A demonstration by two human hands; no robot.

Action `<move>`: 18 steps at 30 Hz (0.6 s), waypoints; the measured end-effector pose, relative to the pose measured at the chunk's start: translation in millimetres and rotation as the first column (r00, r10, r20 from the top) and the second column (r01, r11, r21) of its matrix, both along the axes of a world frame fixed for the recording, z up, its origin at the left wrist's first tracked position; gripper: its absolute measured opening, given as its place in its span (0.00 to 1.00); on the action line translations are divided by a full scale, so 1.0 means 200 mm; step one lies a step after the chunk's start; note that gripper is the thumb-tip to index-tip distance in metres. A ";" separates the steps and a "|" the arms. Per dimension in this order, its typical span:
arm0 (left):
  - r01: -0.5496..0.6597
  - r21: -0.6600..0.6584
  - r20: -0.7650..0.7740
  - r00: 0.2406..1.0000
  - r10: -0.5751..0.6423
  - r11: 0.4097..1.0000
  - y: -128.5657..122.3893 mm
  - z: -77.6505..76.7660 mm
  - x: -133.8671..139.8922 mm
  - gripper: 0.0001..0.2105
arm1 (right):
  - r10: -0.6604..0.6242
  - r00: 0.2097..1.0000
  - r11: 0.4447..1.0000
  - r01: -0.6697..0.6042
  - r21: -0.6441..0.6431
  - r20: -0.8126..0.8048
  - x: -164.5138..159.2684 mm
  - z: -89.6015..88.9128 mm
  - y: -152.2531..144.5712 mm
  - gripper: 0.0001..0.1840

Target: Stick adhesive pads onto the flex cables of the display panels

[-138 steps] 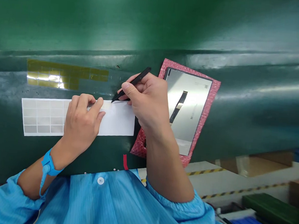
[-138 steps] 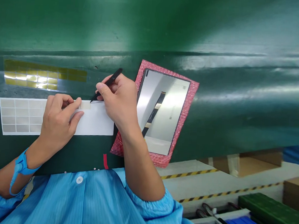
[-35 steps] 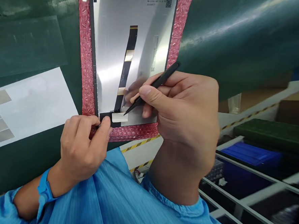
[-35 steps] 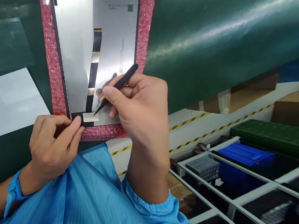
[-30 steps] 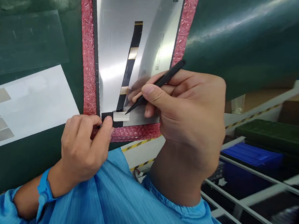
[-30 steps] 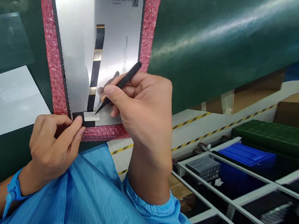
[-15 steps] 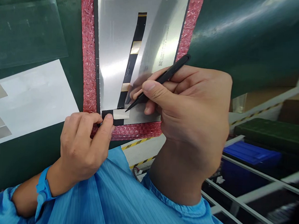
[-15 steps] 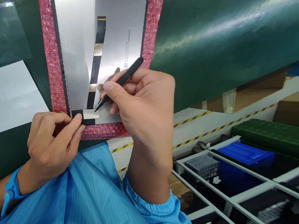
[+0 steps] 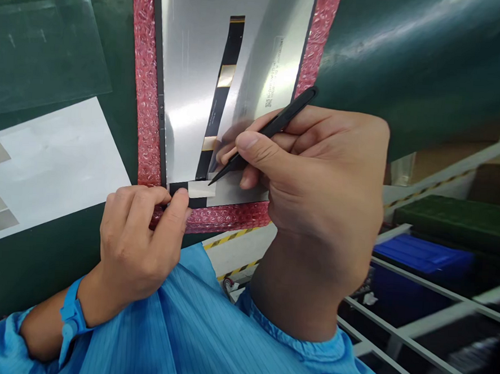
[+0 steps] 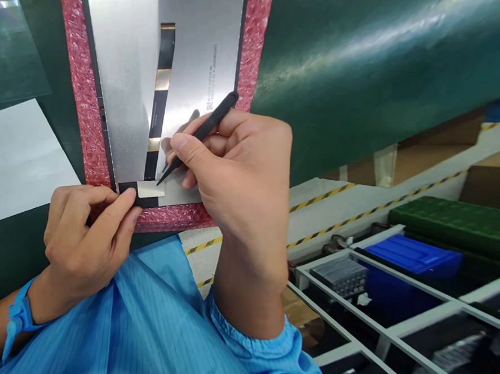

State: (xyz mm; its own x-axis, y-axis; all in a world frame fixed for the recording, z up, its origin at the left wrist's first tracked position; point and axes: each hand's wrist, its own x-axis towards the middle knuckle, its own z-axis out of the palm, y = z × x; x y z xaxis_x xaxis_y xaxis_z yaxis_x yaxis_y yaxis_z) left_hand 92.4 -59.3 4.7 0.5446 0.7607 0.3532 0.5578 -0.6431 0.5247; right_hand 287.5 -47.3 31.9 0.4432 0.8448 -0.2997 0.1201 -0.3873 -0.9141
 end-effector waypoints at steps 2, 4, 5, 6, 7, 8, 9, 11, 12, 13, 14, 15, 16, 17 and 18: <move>0.000 -0.005 0.000 1.000 0.000 1.000 0.00 0.00 0.00 0.12 | -0.011 1.000 1.000 0.011 0.006 -0.004 0.00 0.00 0.00 0.10; -0.003 -0.010 0.001 1.000 0.003 1.000 0.00 0.01 0.00 0.11 | -0.024 1.000 1.000 0.024 0.008 -0.012 -0.01 0.01 0.01 0.10; -0.005 -0.010 -0.001 1.000 0.005 1.000 0.00 0.00 0.00 0.11 | -0.030 0.999 1.000 0.030 0.007 -0.013 -0.01 0.01 0.01 0.10; -0.005 -0.010 -0.004 1.000 0.005 1.000 0.00 0.00 0.00 0.12 | -0.034 0.999 0.999 0.034 0.004 -0.013 -0.01 0.01 0.01 0.10; -0.006 -0.009 -0.007 1.000 0.006 1.000 0.00 0.00 0.00 0.12 | -0.038 0.999 0.999 0.038 0.001 -0.014 -0.01 0.01 0.01 0.10; -0.011 -0.008 -0.009 1.000 0.011 1.000 0.00 0.00 0.00 0.12 | -0.041 0.999 0.999 0.041 -0.001 -0.016 -0.01 0.01 0.02 0.10; -0.016 -0.006 -0.012 1.000 0.016 1.000 0.00 0.00 0.00 0.12 | -0.045 0.999 0.999 0.045 0.000 -0.022 -0.01 0.01 0.02 0.10; -0.019 -0.009 -0.023 1.000 0.019 1.000 0.00 0.00 0.00 0.13 | -0.048 0.998 0.999 0.048 0.004 -0.040 -0.01 0.01 0.02 0.10; -0.019 -0.013 -0.032 0.999 0.018 1.000 0.00 0.00 0.00 0.13 | -0.044 0.998 0.999 0.044 0.004 -0.046 -0.01 0.01 0.02 0.10; -0.015 -0.015 -0.043 0.999 0.015 1.000 0.00 0.01 0.00 0.14 | -0.039 0.998 0.999 0.039 0.002 -0.046 -0.01 0.01 0.02 0.10; -0.010 -0.016 -0.059 0.998 0.009 1.000 0.00 0.01 0.00 0.15 | -0.033 0.999 0.999 0.032 -0.003 -0.042 -0.01 0.01 0.02 0.10; -0.004 -0.014 -0.076 0.997 0.003 1.000 0.00 0.01 0.00 0.16 | -0.027 0.999 1.000 0.027 -0.009 -0.034 0.00 0.01 0.01 0.10; -0.001 -0.010 -0.093 0.996 0.000 1.000 0.01 0.01 0.00 0.16 | -0.024 0.999 1.000 0.024 -0.013 -0.023 0.00 0.01 0.01 0.09; 0.002 -0.005 -0.109 0.994 -0.003 1.000 0.01 0.01 0.00 0.17 | -0.022 1.000 1.000 0.022 -0.019 -0.012 0.00 0.01 0.01 0.09; 0.003 0.001 -0.121 0.993 -0.003 1.000 0.01 0.01 0.00 0.17 | -0.021 1.000 1.000 0.021 -0.022 -0.003 0.00 0.01 0.00 0.09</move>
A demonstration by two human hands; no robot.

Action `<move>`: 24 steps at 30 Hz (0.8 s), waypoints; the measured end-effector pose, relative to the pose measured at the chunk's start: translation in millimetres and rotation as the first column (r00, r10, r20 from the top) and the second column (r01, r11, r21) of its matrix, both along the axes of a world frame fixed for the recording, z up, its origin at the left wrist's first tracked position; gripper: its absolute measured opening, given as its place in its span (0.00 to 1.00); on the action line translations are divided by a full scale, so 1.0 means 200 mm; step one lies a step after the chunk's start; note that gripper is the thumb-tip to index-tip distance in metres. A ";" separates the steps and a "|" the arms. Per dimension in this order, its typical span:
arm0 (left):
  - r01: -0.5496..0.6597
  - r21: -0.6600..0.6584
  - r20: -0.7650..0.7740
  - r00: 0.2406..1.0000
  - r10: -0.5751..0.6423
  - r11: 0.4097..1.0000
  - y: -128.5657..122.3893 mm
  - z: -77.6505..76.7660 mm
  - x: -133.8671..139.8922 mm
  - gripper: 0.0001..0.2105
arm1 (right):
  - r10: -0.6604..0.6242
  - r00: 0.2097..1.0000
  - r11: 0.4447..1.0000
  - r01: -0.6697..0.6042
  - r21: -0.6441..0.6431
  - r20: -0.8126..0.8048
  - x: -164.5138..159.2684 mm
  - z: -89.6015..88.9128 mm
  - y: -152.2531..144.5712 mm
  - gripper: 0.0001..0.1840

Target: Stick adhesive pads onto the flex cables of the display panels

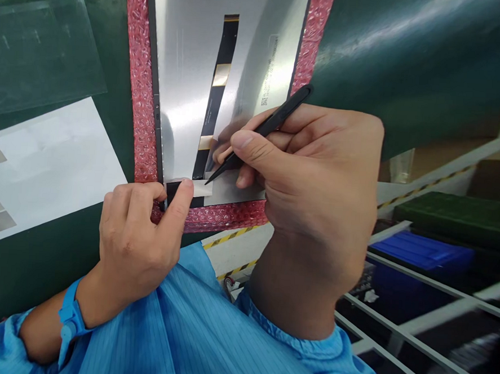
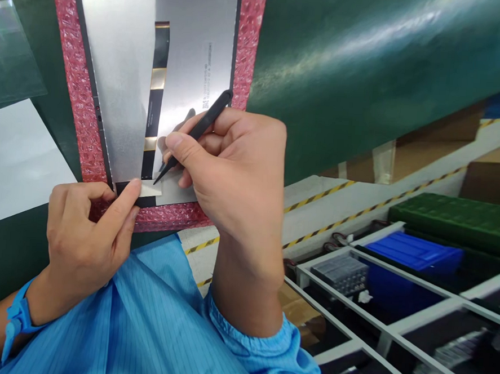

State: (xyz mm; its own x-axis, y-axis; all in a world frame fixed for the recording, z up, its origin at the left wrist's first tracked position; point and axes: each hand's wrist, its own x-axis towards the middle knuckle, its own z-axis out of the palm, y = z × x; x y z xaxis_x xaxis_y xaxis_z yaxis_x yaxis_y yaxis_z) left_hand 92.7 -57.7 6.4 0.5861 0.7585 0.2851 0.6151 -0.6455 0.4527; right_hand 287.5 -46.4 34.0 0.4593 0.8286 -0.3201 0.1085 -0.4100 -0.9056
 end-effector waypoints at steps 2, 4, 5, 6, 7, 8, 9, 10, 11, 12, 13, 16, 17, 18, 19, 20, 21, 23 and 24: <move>0.003 0.010 -0.013 1.000 -0.003 1.000 0.00 0.00 0.00 0.17 | 0.005 1.000 1.000 -0.005 -0.006 0.011 0.00 0.00 0.00 0.09; 0.009 0.028 -0.025 1.000 -0.008 1.000 0.00 0.00 0.00 0.17 | 0.002 1.000 1.000 -0.001 -0.011 0.016 -0.01 0.00 -0.01 0.09; 0.010 0.039 -0.032 0.999 -0.009 0.999 0.00 0.00 0.00 0.16 | -0.006 1.000 1.000 0.007 -0.012 0.018 -0.01 0.00 -0.01 0.10; 0.014 0.050 -0.039 0.999 -0.012 0.999 0.00 -0.01 0.00 0.16 | -0.016 1.000 1.000 0.016 -0.015 0.020 -0.01 0.00 -0.01 0.10; 0.018 0.060 -0.046 0.999 -0.015 0.998 0.00 -0.01 0.00 0.16 | -0.026 0.999 0.999 0.027 -0.017 0.024 -0.02 0.00 -0.01 0.11; 0.019 0.068 -0.052 0.999 -0.016 0.998 0.00 0.00 0.00 0.16 | -0.037 0.999 0.999 0.037 -0.018 0.029 -0.02 0.00 -0.02 0.11; 0.022 0.072 -0.056 0.998 -0.018 0.997 0.00 0.00 0.00 0.16 | -0.045 0.998 0.999 0.046 -0.019 0.035 -0.02 0.00 -0.02 0.11; 0.024 0.075 -0.059 0.998 -0.019 0.997 0.00 0.00 0.00 0.16 | -0.054 0.998 0.998 0.055 -0.016 0.045 -0.02 0.00 -0.02 0.11; 0.027 0.075 -0.063 0.998 -0.022 0.997 0.00 -0.01 0.00 0.16 | -0.062 0.997 0.998 0.063 -0.014 0.056 -0.02 0.00 -0.02 0.11; 0.029 0.075 -0.068 0.997 -0.024 0.997 0.00 -0.01 0.00 0.16 | -0.066 0.996 0.998 0.067 -0.011 0.067 -0.02 0.00 -0.02 0.11; 0.029 0.076 -0.073 0.997 -0.024 0.997 0.00 -0.01 0.00 0.16 | -0.068 0.995 0.998 0.068 -0.008 0.076 -0.01 0.00 -0.02 0.10; 0.034 0.085 -0.091 0.996 -0.026 0.996 0.00 -0.01 0.00 0.16 | -0.060 0.995 0.998 0.060 0.003 0.083 0.00 0.00 -0.02 0.10; 0.036 0.091 -0.098 0.995 -0.027 0.995 0.00 -0.01 0.00 0.16 | -0.057 0.995 0.998 0.056 0.009 0.077 0.00 0.00 -0.02 0.10; 0.039 0.100 -0.109 0.994 -0.028 0.994 0.00 -0.01 0.00 0.16 | -0.056 0.996 0.998 0.055 0.016 0.067 0.00 0.00 -0.02 0.10; 0.044 0.112 -0.121 0.992 -0.031 0.993 0.00 0.00 0.00 0.16 | -0.055 0.997 0.998 0.054 0.024 0.054 0.01 -0.01 -0.02 0.10; 0.050 0.125 -0.136 0.990 -0.032 0.991 0.00 0.00 0.00 0.15 | -0.056 0.998 0.998 0.055 0.031 0.039 0.01 -0.01 -0.02 0.11; 0.056 0.135 -0.150 0.988 -0.035 0.989 0.00 0.00 0.00 0.15 | -0.058 0.998 0.998 0.057 0.039 0.023 0.01 -0.01 -0.02 0.11; 0.076 0.146 -0.176 0.983 -0.050 0.986 0.00 0.01 0.01 0.16 | -0.064 0.998 0.997 0.064 0.054 -0.006 0.02 -0.02 -0.02 0.12; 0.088 0.144 -0.189 0.980 -0.060 0.986 -0.01 0.02 0.02 0.17 | -0.065 0.998 0.996 0.066 0.058 -0.019 0.02 -0.02 -0.02 0.12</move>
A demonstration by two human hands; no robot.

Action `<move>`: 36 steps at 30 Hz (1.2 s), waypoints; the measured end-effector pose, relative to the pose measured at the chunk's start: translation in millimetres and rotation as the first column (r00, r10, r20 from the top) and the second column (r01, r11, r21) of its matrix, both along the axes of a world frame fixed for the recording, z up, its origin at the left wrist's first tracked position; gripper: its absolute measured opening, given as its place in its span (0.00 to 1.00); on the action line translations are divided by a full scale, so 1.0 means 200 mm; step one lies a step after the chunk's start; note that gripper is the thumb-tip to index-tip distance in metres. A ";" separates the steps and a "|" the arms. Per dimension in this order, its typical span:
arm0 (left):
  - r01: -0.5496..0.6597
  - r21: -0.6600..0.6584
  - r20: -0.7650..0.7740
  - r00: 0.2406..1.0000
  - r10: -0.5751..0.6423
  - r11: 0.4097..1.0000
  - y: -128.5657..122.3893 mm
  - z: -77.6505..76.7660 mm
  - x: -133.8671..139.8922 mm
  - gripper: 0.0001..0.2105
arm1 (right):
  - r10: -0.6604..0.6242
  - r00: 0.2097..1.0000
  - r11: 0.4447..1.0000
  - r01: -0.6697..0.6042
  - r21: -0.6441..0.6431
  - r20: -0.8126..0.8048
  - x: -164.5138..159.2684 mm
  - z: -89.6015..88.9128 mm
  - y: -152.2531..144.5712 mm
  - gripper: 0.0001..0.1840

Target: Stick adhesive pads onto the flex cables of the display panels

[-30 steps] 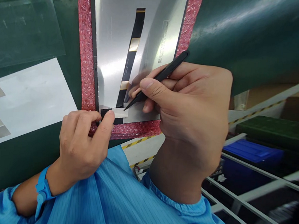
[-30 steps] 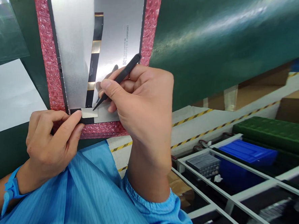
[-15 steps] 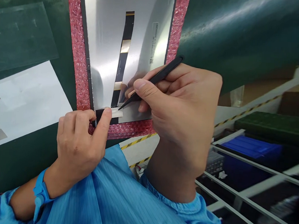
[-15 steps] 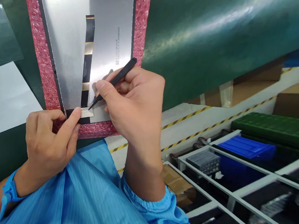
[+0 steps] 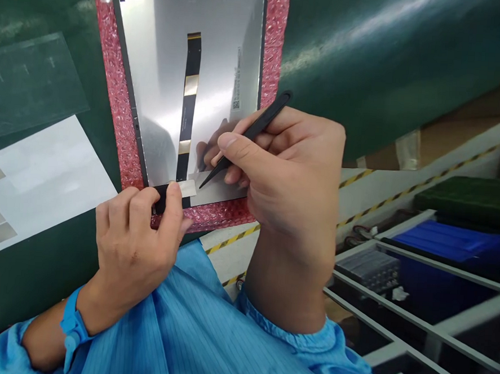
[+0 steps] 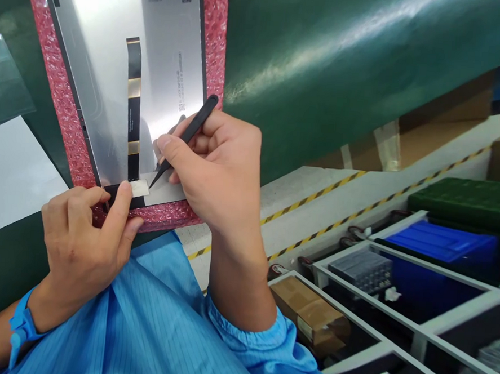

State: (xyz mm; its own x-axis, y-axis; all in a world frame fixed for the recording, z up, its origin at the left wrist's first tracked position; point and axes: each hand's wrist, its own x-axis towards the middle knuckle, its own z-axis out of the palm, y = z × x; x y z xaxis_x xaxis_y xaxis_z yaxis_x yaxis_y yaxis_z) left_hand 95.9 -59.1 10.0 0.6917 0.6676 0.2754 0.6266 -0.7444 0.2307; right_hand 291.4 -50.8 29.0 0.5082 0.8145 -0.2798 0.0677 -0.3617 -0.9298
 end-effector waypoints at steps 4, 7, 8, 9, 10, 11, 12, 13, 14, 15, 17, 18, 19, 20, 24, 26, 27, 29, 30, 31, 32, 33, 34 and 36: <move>0.005 -0.064 -0.053 0.999 -0.009 0.998 -0.01 0.01 0.03 0.20 | -0.011 1.000 0.999 0.012 0.037 -0.029 0.01 -0.02 -0.01 0.11; -0.002 -0.142 -0.094 0.995 -0.011 0.990 -0.01 0.02 0.05 0.22 | -0.066 0.997 0.992 0.070 0.107 -0.045 0.01 -0.04 -0.02 0.10; -0.002 -0.157 -0.108 0.994 -0.015 0.988 -0.02 0.02 0.04 0.23 | -0.092 0.994 0.988 0.097 0.124 -0.052 0.01 -0.05 -0.02 0.09; -0.004 -0.159 -0.120 0.993 -0.015 0.987 -0.02 0.02 0.04 0.23 | -0.117 0.992 0.983 0.123 0.135 -0.053 0.00 -0.06 -0.03 0.09; -0.008 -0.151 -0.128 0.992 -0.011 0.989 -0.02 0.03 0.03 0.23 | -0.141 0.989 0.979 0.147 0.141 -0.048 0.00 -0.06 -0.03 0.09; -0.015 -0.137 -0.136 0.991 -0.004 0.990 -0.02 0.03 0.01 0.23 | -0.159 0.987 0.976 0.163 0.142 -0.036 0.00 -0.07 -0.03 0.09; -0.021 -0.118 -0.144 0.990 0.004 0.993 -0.02 0.04 -0.01 0.23 | -0.171 0.985 0.974 0.172 0.146 -0.022 -0.01 -0.07 -0.03 0.09; -0.026 -0.097 -0.153 0.988 0.011 0.995 -0.02 0.05 -0.04 0.23 | -0.178 0.984 0.972 0.177 0.153 -0.008 -0.01 -0.07 -0.03 0.09; -0.028 -0.079 -0.165 0.986 0.015 0.996 -0.01 0.06 -0.06 0.23 | -0.181 0.983 0.970 0.179 0.163 0.002 -0.02 -0.07 -0.03 0.08; -0.025 -0.063 -0.177 0.984 0.014 0.998 -0.01 0.07 -0.09 0.22 | -0.188 0.982 0.967 0.184 0.176 0.005 -0.02 -0.08 -0.03 0.09; -0.004 -0.036 -0.192 0.981 -0.003 0.999 -0.01 0.08 -0.12 0.22 | -0.201 0.980 0.961 0.197 0.193 0.002 -0.02 -0.08 -0.03 0.09; 0.015 -0.025 -0.190 0.982 -0.019 1.000 0.00 0.07 -0.13 0.23 | -0.207 0.978 0.961 0.202 0.191 0.003 -0.02 -0.08 -0.03 0.09; 0.038 -0.021 -0.189 0.981 -0.041 0.999 0.00 0.07 -0.12 0.23 | -0.207 0.978 0.963 0.203 0.180 0.004 -0.02 -0.09 -0.03 0.09; 0.063 -0.018 -0.182 0.981 -0.065 0.998 0.01 0.06 -0.12 0.24 | -0.202 0.979 0.966 0.198 0.165 0.006 -0.02 -0.09 -0.03 0.09; 0.123 -0.023 -0.161 0.979 -0.125 0.992 0.03 0.04 -0.06 0.26 | -0.189 0.982 0.968 0.186 0.170 0.005 -0.02 -0.11 -0.04 0.10; 0.114 -0.024 -0.174 0.978 -0.116 0.993 0.04 0.05 -0.06 0.25 | -0.200 0.980 0.964 0.194 0.183 0.015 -0.03 -0.11 -0.04 0.10; 0.101 -0.023 -0.185 0.977 -0.103 0.995 0.04 0.06 -0.06 0.24 | -0.209 0.978 0.962 0.201 0.185 0.023 -0.03 -0.12 -0.04 0.10; 0.066 -0.015 -0.207 0.976 -0.067 0.998 0.04 0.09 -0.08 0.21 | -0.229 0.973 0.957 0.219 0.193 0.031 -0.04 -0.12 -0.04 0.10; 0.048 -0.017 -0.216 0.975 -0.051 0.999 0.04 0.11 -0.09 0.20 | -0.236 0.971 0.953 0.226 0.199 0.027 -0.05 -0.12 -0.03 0.10; 0.036 -0.027 -0.220 0.975 -0.041 0.999 0.05 0.12 -0.10 0.19 | -0.241 0.970 0.950 0.233 0.207 0.015 -0.06 -0.12 -0.02 0.09; 0.028 -0.050 -0.217 0.975 -0.038 0.998 0.05 0.14 -0.11 0.17 | -0.247 0.969 0.946 0.243 0.215 -0.007 -0.07 -0.12 -0.02 0.09; 0.017 -0.081 -0.198 0.980 -0.032 0.997 0.06 0.15 -0.11 0.16 | -0.253 0.967 0.941 0.256 0.220 -0.043 -0.07 -0.11 -0.01 0.08; -0.004 -0.115 -0.165 0.986 -0.015 0.993 0.07 0.15 -0.10 0.16 | -0.255 0.962 0.939 0.270 0.215 -0.094 -0.06 -0.11 -0.02 0.08; -0.103 -0.190 -0.086 0.992 0.088 0.976 0.10 0.16 -0.07 0.18 | -0.241 0.950 0.942 0.278 0.188 -0.196 -0.03 -0.10 -0.04 0.11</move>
